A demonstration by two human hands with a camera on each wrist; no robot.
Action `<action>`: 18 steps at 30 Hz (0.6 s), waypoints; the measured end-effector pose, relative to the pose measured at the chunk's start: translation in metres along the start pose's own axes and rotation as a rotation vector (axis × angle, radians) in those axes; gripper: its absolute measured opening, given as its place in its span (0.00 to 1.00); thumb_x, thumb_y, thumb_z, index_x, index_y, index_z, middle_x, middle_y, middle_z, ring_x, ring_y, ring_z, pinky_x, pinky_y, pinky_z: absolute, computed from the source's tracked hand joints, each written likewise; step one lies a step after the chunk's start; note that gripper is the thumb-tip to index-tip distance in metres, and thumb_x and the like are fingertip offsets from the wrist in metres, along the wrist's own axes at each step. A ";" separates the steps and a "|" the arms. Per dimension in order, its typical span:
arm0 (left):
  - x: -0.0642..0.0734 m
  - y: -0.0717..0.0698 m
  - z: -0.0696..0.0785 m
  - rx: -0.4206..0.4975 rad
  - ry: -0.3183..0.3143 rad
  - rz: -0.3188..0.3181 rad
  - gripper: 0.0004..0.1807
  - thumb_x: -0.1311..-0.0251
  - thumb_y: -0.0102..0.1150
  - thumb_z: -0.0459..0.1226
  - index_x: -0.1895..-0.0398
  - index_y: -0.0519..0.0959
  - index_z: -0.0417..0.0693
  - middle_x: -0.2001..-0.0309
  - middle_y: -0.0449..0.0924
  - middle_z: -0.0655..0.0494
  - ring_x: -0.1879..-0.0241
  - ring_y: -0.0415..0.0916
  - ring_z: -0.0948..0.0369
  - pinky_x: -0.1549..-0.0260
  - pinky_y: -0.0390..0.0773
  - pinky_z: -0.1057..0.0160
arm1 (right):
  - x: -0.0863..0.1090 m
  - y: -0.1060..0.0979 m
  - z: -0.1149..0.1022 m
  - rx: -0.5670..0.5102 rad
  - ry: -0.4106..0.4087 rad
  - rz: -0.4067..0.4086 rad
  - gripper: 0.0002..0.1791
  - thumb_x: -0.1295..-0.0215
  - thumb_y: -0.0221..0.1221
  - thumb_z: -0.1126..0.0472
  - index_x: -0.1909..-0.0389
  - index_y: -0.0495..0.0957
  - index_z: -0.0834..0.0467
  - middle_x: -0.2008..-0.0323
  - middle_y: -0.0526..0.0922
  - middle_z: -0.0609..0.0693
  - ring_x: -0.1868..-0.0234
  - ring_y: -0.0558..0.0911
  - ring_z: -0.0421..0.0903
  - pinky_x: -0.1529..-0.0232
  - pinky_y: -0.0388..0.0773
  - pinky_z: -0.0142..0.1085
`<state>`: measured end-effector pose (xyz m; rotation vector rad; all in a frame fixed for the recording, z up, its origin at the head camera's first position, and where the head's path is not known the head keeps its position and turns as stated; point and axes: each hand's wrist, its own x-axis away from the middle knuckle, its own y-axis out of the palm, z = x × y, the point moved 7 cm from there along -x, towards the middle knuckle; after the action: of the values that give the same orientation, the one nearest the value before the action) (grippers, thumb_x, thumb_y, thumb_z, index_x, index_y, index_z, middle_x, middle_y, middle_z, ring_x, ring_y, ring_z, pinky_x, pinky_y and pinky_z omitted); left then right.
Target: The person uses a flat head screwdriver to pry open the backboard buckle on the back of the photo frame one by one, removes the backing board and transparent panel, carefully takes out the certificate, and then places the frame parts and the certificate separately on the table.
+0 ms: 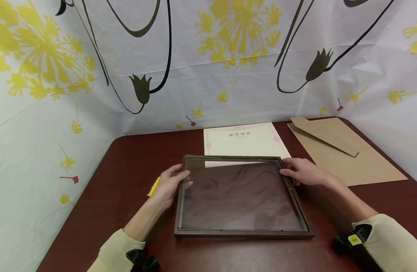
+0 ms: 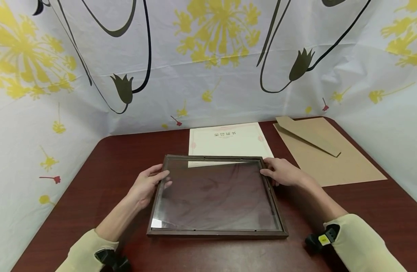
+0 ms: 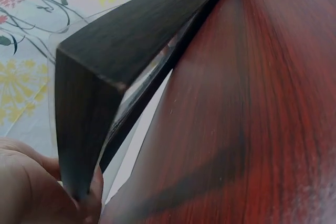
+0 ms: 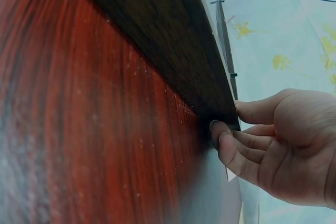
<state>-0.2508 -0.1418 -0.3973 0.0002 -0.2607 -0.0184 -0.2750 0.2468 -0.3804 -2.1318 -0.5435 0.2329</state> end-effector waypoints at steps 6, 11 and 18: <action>0.005 -0.008 -0.003 -0.226 0.006 0.010 0.34 0.31 0.62 0.40 0.26 0.63 0.37 0.27 0.61 0.39 0.31 0.63 0.44 0.33 0.62 0.42 | -0.002 0.001 -0.001 0.025 -0.020 0.009 0.17 0.26 0.59 0.61 0.48 0.72 0.70 0.76 0.80 0.44 0.83 0.77 0.41 0.74 0.76 0.35; 0.006 -0.009 -0.004 -0.311 0.027 0.004 0.35 0.31 0.63 0.40 0.26 0.63 0.35 0.28 0.63 0.36 0.28 0.59 0.42 0.33 0.61 0.40 | -0.003 0.001 0.000 0.042 -0.016 0.017 0.20 0.27 0.60 0.61 0.44 0.72 0.72 0.73 0.82 0.46 0.83 0.78 0.41 0.72 0.76 0.35; 0.002 -0.008 -0.006 -0.387 0.055 0.013 0.32 0.32 0.63 0.36 0.29 0.67 0.31 0.33 0.69 0.34 0.32 0.65 0.41 0.36 0.66 0.41 | -0.001 0.001 -0.001 0.036 -0.016 0.014 0.21 0.27 0.59 0.61 0.43 0.71 0.72 0.70 0.83 0.47 0.83 0.78 0.41 0.73 0.76 0.36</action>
<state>-0.2470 -0.1494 -0.4026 -0.3853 -0.1984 -0.0557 -0.2755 0.2452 -0.3809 -2.1012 -0.5297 0.2654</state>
